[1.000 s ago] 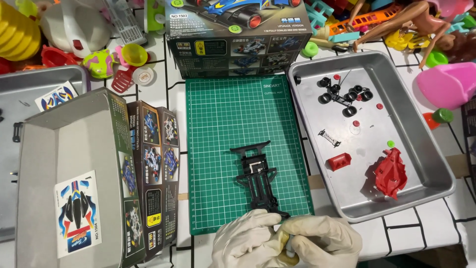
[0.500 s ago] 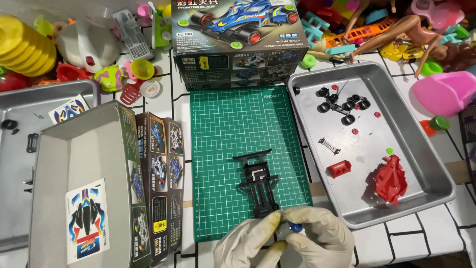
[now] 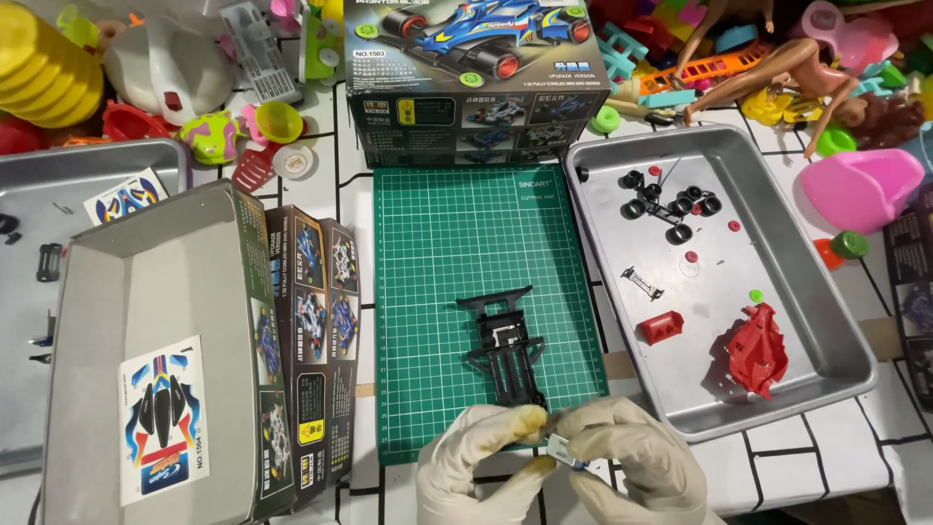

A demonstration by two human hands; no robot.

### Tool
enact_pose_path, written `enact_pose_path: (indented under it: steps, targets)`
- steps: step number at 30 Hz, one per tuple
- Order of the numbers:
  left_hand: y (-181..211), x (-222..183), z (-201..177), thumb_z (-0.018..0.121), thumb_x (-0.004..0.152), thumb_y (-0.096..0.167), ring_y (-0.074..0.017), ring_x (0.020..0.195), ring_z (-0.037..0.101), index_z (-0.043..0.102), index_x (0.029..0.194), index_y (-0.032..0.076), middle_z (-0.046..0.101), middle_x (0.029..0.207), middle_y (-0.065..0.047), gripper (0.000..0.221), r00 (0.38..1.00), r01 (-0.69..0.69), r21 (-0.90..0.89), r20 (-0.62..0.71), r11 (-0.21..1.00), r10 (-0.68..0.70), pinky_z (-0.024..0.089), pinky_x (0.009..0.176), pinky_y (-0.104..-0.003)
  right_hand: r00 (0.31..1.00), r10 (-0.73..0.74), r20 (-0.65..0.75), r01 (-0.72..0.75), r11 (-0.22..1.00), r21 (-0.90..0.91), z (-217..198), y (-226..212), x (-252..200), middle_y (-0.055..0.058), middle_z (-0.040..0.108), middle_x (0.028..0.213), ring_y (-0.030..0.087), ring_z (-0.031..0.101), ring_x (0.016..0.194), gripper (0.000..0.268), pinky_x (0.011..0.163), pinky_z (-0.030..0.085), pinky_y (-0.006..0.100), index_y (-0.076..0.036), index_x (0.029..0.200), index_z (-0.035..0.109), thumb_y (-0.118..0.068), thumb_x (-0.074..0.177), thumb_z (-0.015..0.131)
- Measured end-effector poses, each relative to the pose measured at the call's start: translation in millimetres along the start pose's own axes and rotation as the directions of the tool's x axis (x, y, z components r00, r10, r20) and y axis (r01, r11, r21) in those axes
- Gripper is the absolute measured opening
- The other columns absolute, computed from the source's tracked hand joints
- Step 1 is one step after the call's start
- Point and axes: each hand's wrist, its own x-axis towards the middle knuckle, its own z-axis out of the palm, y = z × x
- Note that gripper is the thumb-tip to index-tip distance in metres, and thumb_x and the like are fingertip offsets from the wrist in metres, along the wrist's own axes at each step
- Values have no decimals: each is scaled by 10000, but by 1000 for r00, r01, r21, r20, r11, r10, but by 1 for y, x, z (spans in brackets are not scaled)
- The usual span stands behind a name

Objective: Assembling a toy car kit by unboxing components, sorting them into trays, and fitting the chassis parts together.

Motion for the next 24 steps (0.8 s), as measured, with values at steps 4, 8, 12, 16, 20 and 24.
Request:
enact_pose_path:
  steps: [4,8,12,16,20,24]
  targets:
    - [13,2,-4,905,745,-5,-207,1064,793,709,1249,85,780,1180,-90,549,999,-19,-16,49,1000,20,676,961,-329,999,-45,-16,47,980,193,5,10,1,194,708,948,309,748,924,94,870,660,405,-37,957,648,17,883,669]
    - [7,1,-6,903,751,58,-204,1105,766,743,1187,124,762,1217,-88,469,998,-37,62,43,997,34,671,934,-324,998,-61,-31,66,982,175,5,22,-6,181,756,993,301,762,1006,121,1001,627,455,-52,963,663,25,875,694]
    - [13,1,-6,847,805,61,-189,987,814,740,1163,95,810,1112,-85,375,997,-49,116,61,992,42,683,908,-287,987,-143,-72,144,989,13,11,22,-1,112,782,931,231,781,909,115,950,652,420,-57,942,694,-52,841,750]
    - [8,-5,-15,733,918,153,-226,1108,748,657,1338,161,756,1217,-27,427,975,-87,330,223,940,12,592,950,-368,935,-200,292,276,928,-250,-12,17,12,4,740,1011,129,730,968,222,999,572,352,-151,1066,715,-155,856,787]
    - [0,-2,-18,742,912,30,-275,1144,661,538,1457,68,686,1251,-74,583,912,-224,401,407,888,47,530,1000,-391,750,-301,589,547,783,-296,-21,11,31,54,639,995,195,654,907,111,988,583,392,-67,1038,634,-31,936,662]
    - [-76,-16,1,448,990,379,-266,1067,636,380,1554,79,668,1131,-108,642,921,-390,572,249,721,300,467,997,-486,507,-16,862,650,663,-370,-21,16,54,60,623,904,252,604,819,150,790,529,417,-94,933,605,21,945,509]
